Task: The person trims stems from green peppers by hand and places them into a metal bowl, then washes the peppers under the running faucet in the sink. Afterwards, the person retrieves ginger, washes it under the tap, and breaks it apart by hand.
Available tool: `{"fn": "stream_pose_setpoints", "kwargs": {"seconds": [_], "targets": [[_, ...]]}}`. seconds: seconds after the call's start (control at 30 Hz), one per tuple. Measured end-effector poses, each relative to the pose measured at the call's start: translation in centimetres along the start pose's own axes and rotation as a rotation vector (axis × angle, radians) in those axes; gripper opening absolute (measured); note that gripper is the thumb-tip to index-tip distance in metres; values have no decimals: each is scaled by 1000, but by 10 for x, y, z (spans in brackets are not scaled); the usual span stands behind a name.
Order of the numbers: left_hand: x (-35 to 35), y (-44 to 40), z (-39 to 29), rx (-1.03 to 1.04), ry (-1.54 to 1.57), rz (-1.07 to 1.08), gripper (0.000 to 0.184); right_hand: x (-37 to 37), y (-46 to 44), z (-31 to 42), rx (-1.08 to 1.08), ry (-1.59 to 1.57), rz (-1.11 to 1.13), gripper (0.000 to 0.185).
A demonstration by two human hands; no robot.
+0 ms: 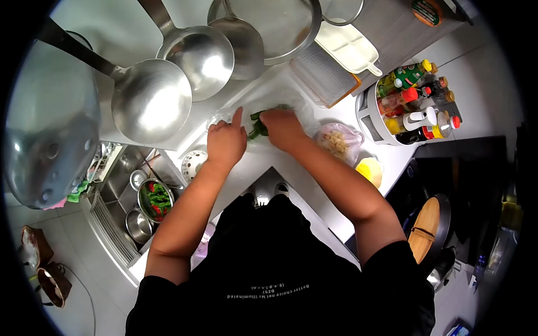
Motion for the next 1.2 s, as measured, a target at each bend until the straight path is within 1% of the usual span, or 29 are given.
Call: {"fn": "stream_pose_setpoints", "kwargs": {"seconds": [0.03, 0.07, 0.17, 0.2, 0.27, 0.3, 0.33, 0.37, 0.4, 0.43, 0.47, 0.5, 0.53, 0.57, 0.63, 0.67, 0.77, 0.8, 0.9, 0.93, 0.97, 1.03, 1.1, 1.13, 1.2], "targets": [[-5, -1, 0, -45, 1, 1, 46, -19, 5, -5, 61, -100, -18, 25], [-4, -2, 1, -80, 35, 75, 45, -33, 11, -10, 124, -201, -39, 27], [-2, 3, -1, 29, 277, -93, 41, -64, 33, -18, 193, -674, -321, 37], [-13, 5, -8, 87, 340, -152, 39, -73, 41, -20, 230, -779, -410, 35], [-38, 13, -25, 200, 464, -272, 35, -83, 50, -25, 242, -1150, -681, 31], [-40, 14, -29, 120, 581, -172, 34, -86, 55, -27, 245, -1337, -817, 29], [-40, 17, -34, 40, 697, -70, 32, -86, 59, -30, 336, -1456, -849, 26], [-37, 20, -37, -42, 810, 35, 30, -91, 64, -28, 347, -1441, -862, 26], [-19, 23, -38, -219, 969, 325, 27, -97, 67, -25, 356, -1427, -875, 26], [-12, 25, -45, -307, 1232, 509, 33, -100, 71, -21, 364, -1413, -889, 26], [-9, 28, -57, -395, 1492, 699, 42, -106, 73, -11, 254, -1295, -893, 31], [-8, 32, -70, -483, 1751, 894, 52, -113, 75, 1, 105, -1085, -819, 33], [2, 31, -73, -527, 1885, 917, 71, -117, 77, 15, -38, -874, -739, 34], [1, 29, -74, -560, 1954, 882, 69, -119, 79, 29, -176, -661, -656, 36], [-7, 24, -75, -623, 2091, 807, 65, -109, 82, 45, -357, -453, -582, 38], [3, 23, -63, -633, 2047, 747, 56, -104, 83, 51, -445, -348, -544, 38], [20, 27, -46, -708, 2027, 549, 43, -102, 92, 47, -498, -172, -488, 39], [15, 33, -48, -760, 1973, 552, 37, -103, 95, 41, -423, -217, -499, 39], [10, 37, -44, -815, 1805, 395, 35, -105, 101, 21, -169, -361, -549, 38], [7, 38, -45, -864, 1808, 335, 34, -104, 102, 15, -67, -419, -575, 37], [7, 39, -47, -859, 1830, 325, 32, -104, 103, 8, 36, -475, -601, 37], [9, 41, -52, -848, 1870, 308, 29, -108, 103, 10, -55, -461, -661, 34], [12, 38, -62, -742, 1918, 396, 25, -113, 101, 13, -152, -452, -724, 33], [12, 37, -68, -689, 1938, 444, 23, -115, 100, 16, -201, -411, -741, 35], [11, 36, -77, -660, 2040, 424, 20, -119, 99, 23, -293, -327, -775, 39]]}}
Point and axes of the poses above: each hand's wrist, its own y-axis away from the middle knuckle, its own x-axis out of the palm, z = x × y, the point moved 6 cm from there along -y, towards the middle knuckle, and after that the axes turned 9 degrees about -x, right-handed, at the moved point
